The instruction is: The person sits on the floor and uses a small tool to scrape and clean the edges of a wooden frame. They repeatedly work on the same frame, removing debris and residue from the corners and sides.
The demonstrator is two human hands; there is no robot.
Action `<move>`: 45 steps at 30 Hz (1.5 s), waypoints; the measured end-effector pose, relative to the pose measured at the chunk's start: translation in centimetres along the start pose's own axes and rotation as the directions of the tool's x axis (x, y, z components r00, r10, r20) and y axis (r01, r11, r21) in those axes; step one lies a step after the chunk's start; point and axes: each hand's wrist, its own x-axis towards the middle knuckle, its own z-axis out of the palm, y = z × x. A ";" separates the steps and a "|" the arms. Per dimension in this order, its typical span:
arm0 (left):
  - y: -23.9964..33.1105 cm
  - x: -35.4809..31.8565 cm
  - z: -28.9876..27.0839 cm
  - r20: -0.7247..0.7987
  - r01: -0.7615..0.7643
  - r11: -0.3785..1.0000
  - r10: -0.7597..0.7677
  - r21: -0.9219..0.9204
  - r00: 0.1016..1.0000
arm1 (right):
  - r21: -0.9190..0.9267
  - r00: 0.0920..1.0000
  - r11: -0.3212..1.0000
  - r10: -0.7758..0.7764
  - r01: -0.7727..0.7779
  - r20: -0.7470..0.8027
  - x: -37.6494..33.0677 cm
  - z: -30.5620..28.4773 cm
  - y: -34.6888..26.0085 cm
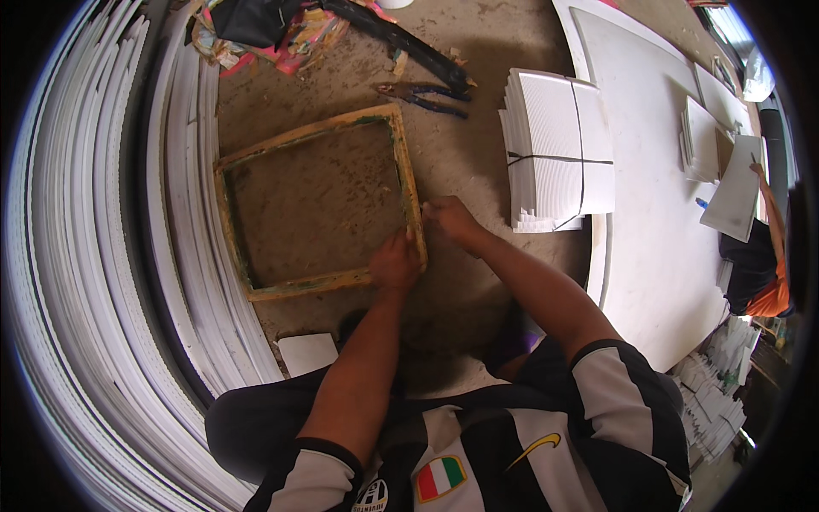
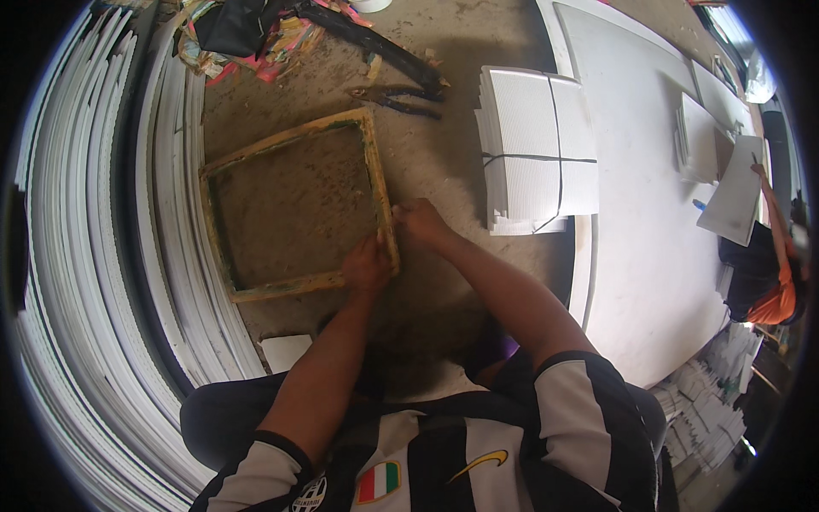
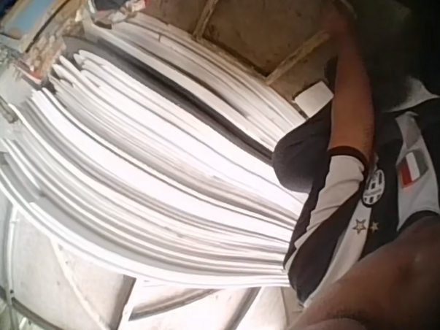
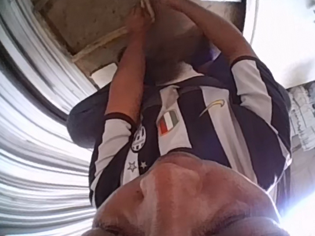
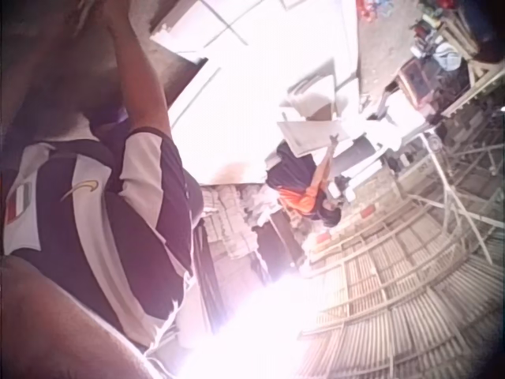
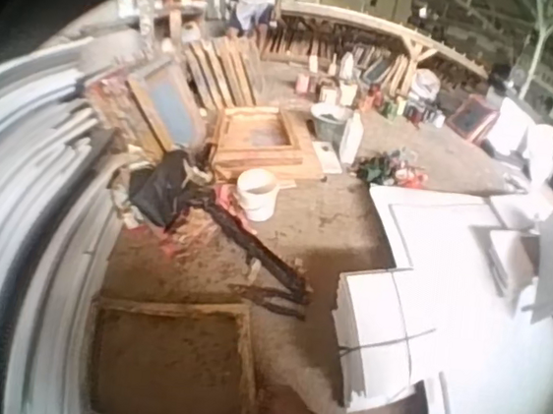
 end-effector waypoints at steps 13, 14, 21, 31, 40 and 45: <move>-0.1 -0.2 0.3 0.036 0.046 0.999 -0.046 0.016 0.998 | -0.682 0.976 0.728 -0.191 0.067 -0.107 -5.6 1.2 -2.9; -0.1 -0.2 0.3 0.024 0.046 0.999 -0.047 0.017 0.999 | -0.685 0.975 0.725 -0.194 0.069 -0.108 -5.6 1.3 -3.0; 0.1 0.1 -0.3 0.104 0.073 0.997 -0.075 0.029 0.992 | -0.744 0.976 0.664 -0.204 0.078 -0.079 -5.5 1.7 -3.1; -0.1 -0.1 0.0 0.056 0.036 0.999 -0.036 -0.001 0.998 | -0.814 0.999 0.581 -0.045 0.021 -0.006 -5.3 2.0 -4.6; -0.9 -0.1 0.5 -0.013 -0.030 1.000 0.030 -0.005 0.999 | -0.831 0.983 0.528 -0.141 0.175 0.117 -3.8 0.6 -2.7; -0.6 -0.3 0.7 0.036 0.023 1.000 -0.023 -0.005 0.999 | -0.649 0.999 0.760 -0.047 0.039 0.005 -3.9 0.6 -3.1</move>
